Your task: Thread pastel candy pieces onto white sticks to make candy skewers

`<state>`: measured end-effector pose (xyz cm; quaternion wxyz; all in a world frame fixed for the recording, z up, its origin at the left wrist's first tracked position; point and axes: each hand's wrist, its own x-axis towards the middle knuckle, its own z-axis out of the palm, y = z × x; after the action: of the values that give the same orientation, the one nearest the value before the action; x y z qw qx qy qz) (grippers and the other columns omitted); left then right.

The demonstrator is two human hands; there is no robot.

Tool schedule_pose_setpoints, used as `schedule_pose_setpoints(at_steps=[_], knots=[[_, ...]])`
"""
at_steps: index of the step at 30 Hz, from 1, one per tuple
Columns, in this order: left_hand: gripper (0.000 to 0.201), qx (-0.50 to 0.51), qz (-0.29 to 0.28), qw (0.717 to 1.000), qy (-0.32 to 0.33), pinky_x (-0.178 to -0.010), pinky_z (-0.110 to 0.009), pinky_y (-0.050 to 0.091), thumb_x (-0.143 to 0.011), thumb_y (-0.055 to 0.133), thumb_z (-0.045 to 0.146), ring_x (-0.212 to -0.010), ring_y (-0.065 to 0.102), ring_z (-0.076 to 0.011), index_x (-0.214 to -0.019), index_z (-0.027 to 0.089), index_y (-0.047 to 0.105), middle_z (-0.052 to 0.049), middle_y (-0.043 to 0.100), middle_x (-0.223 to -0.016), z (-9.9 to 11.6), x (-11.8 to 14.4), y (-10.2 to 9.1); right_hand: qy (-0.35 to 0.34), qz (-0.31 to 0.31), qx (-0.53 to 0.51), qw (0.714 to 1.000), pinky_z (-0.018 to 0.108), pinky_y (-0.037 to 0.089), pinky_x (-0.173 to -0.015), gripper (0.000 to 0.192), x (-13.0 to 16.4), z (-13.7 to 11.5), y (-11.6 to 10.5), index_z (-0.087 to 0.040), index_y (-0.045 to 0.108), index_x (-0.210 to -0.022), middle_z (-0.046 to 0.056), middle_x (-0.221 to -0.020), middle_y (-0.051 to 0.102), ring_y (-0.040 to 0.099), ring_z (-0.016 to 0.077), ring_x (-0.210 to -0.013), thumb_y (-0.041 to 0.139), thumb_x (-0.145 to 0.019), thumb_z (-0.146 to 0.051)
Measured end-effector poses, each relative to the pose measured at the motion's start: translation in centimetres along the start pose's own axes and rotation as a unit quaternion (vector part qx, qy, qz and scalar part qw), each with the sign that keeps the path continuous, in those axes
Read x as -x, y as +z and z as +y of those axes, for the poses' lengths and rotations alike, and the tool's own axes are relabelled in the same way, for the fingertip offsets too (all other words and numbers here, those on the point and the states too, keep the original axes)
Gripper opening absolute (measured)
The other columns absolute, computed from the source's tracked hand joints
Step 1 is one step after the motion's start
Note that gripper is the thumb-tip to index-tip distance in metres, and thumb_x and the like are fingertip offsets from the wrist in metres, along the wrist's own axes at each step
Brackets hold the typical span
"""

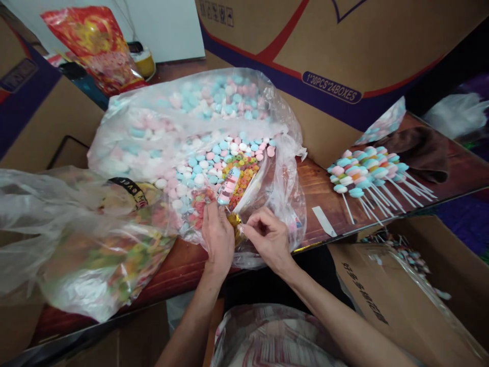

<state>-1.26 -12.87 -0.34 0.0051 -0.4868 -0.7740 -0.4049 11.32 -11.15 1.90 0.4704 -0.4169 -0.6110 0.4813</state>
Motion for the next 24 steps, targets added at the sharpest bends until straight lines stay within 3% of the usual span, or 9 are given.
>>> schedule_pose_setpoints(at_steps=[5,13,19,24], knots=[[0.022,-0.016,0.011,1.0,-0.012,-0.075,-0.035,0.04,-0.099,0.038,0.024,-0.079,0.055,-0.0232,-0.085,0.019,0.054,-0.008,0.059,-0.083,-0.1,-0.2,-0.2,-0.006,-0.045,-0.028,0.999,0.027,0.038,-0.06,0.012,0.3,0.1,-0.2,-0.02,0.066,-0.069,0.0,-0.075,0.057,0.052,0.0141,-0.07,0.072,-0.08,-0.021],[0.024,0.016,0.021,0.999,-0.039,-0.078,-0.039,0.044,-0.1,0.037,0.03,-0.077,0.057,-0.0224,-0.086,0.02,0.054,-0.008,0.062,-0.082,-0.5,-0.4,-0.6,0.046,-0.09,0.005,0.995,0.028,0.045,-0.065,0.007,-0.1,0.4,-1.7,-0.022,0.075,-0.083,0.003,-0.084,0.064,0.056,0.0153,-0.072,0.068,-0.082,-0.021],[0.024,0.022,0.027,0.999,-0.032,-0.076,-0.038,0.045,-0.1,0.037,0.032,-0.077,0.056,-0.0215,-0.082,0.021,0.05,-0.007,0.059,-0.081,-0.8,-0.3,-0.6,0.042,-0.053,0.05,0.996,0.029,0.047,-0.067,0.009,-0.2,0.5,-1.2,-0.022,0.078,-0.087,0.004,-0.084,0.069,0.061,0.0166,-0.074,0.07,-0.083,-0.023],[0.026,0.032,0.025,0.999,-0.029,-0.077,-0.037,0.044,-0.1,0.035,0.034,-0.079,0.056,-0.0214,-0.082,0.021,0.048,-0.007,0.059,-0.083,-1.1,-0.2,-0.6,0.047,-0.082,0.112,0.989,0.03,0.047,-0.07,0.012,-0.7,0.1,-1.1,-0.024,0.081,-0.092,0.002,-0.083,0.068,0.062,0.017,-0.075,0.075,-0.081,-0.022]])
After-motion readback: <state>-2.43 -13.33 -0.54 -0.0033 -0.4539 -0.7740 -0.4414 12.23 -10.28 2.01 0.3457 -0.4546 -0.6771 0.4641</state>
